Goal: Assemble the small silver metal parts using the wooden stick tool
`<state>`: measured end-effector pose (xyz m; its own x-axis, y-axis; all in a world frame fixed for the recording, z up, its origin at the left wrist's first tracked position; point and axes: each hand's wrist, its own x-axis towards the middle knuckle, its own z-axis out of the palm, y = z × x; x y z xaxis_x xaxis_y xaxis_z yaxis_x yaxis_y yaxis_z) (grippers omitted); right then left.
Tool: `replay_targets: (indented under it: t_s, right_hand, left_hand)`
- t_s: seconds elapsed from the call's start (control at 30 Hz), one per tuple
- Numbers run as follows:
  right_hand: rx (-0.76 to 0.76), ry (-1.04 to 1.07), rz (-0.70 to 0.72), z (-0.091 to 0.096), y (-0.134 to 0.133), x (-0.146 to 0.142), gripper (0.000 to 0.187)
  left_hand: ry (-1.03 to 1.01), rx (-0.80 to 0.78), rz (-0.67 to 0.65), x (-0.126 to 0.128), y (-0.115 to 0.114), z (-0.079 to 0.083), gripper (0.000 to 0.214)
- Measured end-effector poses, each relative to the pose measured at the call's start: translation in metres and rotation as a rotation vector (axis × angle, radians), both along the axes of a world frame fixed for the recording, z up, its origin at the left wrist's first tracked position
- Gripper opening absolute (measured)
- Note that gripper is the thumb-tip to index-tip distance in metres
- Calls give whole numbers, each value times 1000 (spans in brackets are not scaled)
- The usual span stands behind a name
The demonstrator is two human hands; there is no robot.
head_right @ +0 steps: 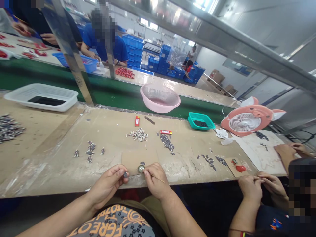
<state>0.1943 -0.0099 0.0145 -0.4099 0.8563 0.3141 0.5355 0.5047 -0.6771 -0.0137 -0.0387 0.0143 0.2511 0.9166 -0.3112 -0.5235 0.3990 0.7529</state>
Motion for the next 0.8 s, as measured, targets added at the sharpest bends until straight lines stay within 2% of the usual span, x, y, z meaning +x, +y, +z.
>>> replay_targets:
  t_s: [0.2,0.4,0.53,0.8]
  right_hand:
    - [-38,33,8,5,-2,-1,17]
    - [-124,234,65,29,-14,-15,21]
    - [-123,261,120,39,-18,-24,21]
    - [-112,229,127,39,-16,-31,19]
  left_hand:
    - [12,5,-5,1,1,-1,17]
    - [33,10,-14,1,0,0,19]
    - [41,18,-21,1,0,0,19]
    - [72,35,-28,1,-1,-3,17]
